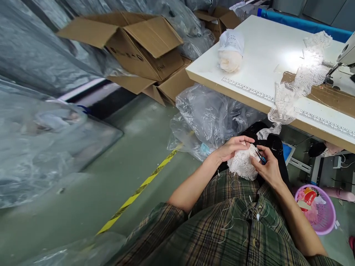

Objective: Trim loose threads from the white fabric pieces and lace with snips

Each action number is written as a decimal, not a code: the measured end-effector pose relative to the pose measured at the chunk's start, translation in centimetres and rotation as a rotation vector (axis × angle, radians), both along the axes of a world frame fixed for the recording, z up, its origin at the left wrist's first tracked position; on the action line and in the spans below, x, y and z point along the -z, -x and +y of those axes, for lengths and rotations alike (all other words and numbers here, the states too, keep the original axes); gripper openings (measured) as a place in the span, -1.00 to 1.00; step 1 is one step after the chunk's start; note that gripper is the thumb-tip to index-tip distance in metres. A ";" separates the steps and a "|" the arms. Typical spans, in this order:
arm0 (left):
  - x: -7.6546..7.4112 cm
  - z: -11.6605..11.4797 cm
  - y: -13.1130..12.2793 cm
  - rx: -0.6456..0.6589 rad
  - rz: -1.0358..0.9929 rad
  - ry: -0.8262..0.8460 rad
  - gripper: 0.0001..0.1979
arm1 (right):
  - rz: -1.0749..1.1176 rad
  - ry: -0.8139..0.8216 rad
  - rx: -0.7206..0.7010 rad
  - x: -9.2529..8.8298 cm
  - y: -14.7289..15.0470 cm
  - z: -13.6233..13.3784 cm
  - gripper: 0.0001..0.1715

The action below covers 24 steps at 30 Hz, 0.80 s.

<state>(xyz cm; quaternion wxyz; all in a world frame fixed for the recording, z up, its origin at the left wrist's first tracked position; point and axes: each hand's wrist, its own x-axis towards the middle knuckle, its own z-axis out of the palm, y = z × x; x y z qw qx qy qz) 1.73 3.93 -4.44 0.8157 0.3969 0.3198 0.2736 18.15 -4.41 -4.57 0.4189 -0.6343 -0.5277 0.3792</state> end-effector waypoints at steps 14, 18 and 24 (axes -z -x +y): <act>1.5 1.1 3.4 0.198 0.257 -0.438 -0.68 | -0.135 -0.052 -0.083 1.4 -0.6 2.1 -0.76; 1.6 1.2 4.0 0.143 0.289 -0.570 -0.73 | 0.115 0.150 0.011 1.3 -0.9 2.1 -0.73; -0.9 0.6 5.0 0.090 0.365 -0.804 -0.81 | 0.333 0.272 0.032 1.1 -1.5 1.9 -0.70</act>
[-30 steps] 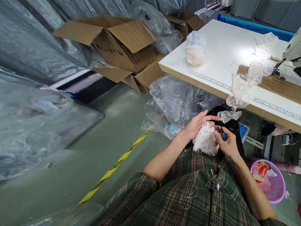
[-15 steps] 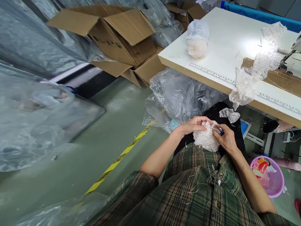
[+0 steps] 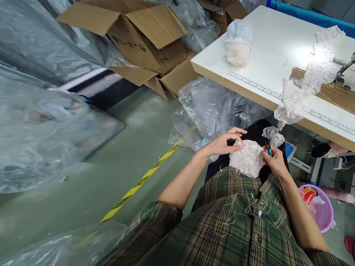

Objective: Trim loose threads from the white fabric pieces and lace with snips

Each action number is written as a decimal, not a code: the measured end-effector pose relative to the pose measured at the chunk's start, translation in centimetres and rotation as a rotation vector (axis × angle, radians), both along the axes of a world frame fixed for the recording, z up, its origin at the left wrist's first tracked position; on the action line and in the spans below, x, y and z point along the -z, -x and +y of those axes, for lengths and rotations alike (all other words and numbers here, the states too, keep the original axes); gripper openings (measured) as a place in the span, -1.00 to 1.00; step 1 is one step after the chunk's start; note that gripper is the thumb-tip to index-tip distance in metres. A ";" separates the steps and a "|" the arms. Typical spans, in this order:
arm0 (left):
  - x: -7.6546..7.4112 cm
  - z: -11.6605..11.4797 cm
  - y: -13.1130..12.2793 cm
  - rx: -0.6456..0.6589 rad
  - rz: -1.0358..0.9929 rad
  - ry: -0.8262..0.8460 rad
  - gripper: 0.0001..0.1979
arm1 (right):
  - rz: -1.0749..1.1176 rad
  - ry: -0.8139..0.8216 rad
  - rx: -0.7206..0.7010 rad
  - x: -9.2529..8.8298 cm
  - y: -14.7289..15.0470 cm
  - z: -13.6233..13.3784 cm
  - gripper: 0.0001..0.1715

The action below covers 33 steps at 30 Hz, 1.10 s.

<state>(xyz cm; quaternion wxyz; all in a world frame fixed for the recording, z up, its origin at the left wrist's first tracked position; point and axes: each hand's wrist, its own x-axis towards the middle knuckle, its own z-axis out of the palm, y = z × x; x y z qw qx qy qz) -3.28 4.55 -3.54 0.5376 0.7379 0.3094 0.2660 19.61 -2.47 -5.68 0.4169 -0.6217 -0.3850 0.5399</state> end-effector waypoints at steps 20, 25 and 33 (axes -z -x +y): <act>-0.7 -0.6 -2.0 0.062 -0.391 0.825 -0.57 | 0.282 -0.210 0.214 -7.2 -4.2 -2.4 -0.79; -0.4 -0.6 -3.2 0.106 -0.293 0.688 -0.80 | 0.132 -0.184 0.185 -8.0 -4.7 -3.7 -0.75; -0.3 -0.5 -3.9 0.034 -0.144 0.135 -0.83 | 0.159 -0.084 -0.460 -9.9 -0.1 -5.7 -0.57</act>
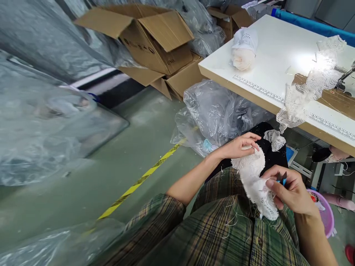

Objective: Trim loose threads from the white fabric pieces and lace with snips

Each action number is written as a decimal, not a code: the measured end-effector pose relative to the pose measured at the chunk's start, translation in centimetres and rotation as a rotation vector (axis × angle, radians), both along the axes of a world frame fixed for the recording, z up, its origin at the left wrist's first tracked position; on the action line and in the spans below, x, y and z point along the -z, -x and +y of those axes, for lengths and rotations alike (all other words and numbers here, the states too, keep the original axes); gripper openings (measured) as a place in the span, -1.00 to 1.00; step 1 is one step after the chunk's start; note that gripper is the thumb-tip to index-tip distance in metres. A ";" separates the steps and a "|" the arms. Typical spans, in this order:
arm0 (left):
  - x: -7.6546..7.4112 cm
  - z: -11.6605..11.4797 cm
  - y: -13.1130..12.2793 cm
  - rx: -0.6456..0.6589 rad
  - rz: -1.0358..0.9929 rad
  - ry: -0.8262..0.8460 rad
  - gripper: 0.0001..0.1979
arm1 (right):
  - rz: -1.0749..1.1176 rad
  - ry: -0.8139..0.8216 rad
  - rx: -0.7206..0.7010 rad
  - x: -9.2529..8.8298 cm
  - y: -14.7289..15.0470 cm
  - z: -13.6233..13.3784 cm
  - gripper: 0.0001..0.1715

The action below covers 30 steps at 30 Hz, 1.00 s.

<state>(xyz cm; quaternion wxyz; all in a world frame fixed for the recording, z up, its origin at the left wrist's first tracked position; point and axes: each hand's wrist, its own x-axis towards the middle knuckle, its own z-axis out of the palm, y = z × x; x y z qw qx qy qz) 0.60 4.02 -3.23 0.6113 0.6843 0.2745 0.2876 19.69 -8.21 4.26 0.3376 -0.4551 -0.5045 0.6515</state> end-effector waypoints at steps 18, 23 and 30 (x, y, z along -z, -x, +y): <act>-1.6 -2.5 0.3 0.193 0.057 0.257 -0.65 | -0.109 0.093 0.248 4.4 1.3 1.3 -0.49; -1.2 -1.9 0.7 0.222 0.119 0.150 -0.65 | -0.143 0.106 0.180 5.9 0.2 0.4 -0.47; 0.5 0.7 -0.8 -0.014 0.347 -0.239 -0.71 | -0.561 -0.204 0.612 8.8 -2.5 3.3 -0.35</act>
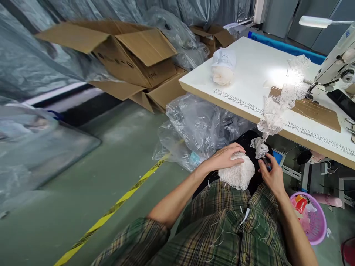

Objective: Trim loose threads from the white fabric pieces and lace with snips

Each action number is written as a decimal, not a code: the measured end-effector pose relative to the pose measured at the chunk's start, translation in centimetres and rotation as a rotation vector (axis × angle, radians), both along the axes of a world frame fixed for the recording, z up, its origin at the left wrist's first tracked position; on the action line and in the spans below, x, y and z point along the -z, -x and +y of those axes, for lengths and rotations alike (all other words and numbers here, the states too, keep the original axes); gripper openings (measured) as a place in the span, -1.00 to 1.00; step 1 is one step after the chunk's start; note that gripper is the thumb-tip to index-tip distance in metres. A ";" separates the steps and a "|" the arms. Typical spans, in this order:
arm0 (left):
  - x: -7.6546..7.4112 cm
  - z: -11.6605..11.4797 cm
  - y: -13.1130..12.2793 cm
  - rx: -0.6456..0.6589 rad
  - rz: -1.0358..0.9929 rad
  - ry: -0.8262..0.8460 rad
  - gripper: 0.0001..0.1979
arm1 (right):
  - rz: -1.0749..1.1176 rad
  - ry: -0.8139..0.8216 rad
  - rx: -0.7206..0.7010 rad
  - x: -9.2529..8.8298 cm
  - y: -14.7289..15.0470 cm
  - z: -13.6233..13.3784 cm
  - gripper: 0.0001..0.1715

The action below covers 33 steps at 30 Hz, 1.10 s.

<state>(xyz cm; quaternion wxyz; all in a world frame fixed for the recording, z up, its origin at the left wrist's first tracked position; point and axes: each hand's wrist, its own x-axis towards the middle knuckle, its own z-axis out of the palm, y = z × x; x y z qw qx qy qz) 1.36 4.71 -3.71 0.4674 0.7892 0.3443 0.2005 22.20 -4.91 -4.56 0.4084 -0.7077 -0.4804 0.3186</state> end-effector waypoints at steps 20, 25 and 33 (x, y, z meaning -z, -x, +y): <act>-1.8 0.5 -4.4 0.472 -0.458 0.582 -0.29 | 0.068 -0.152 -0.491 -5.9 2.1 -3.4 -0.87; -3.9 -2.5 0.3 0.413 -0.374 0.731 -0.53 | 0.076 -0.136 -0.725 -7.3 3.5 -5.1 -0.85; -3.4 -4.9 2.4 -0.091 -0.373 0.649 -0.67 | 0.154 -0.082 -0.561 -5.2 4.0 -3.4 -0.81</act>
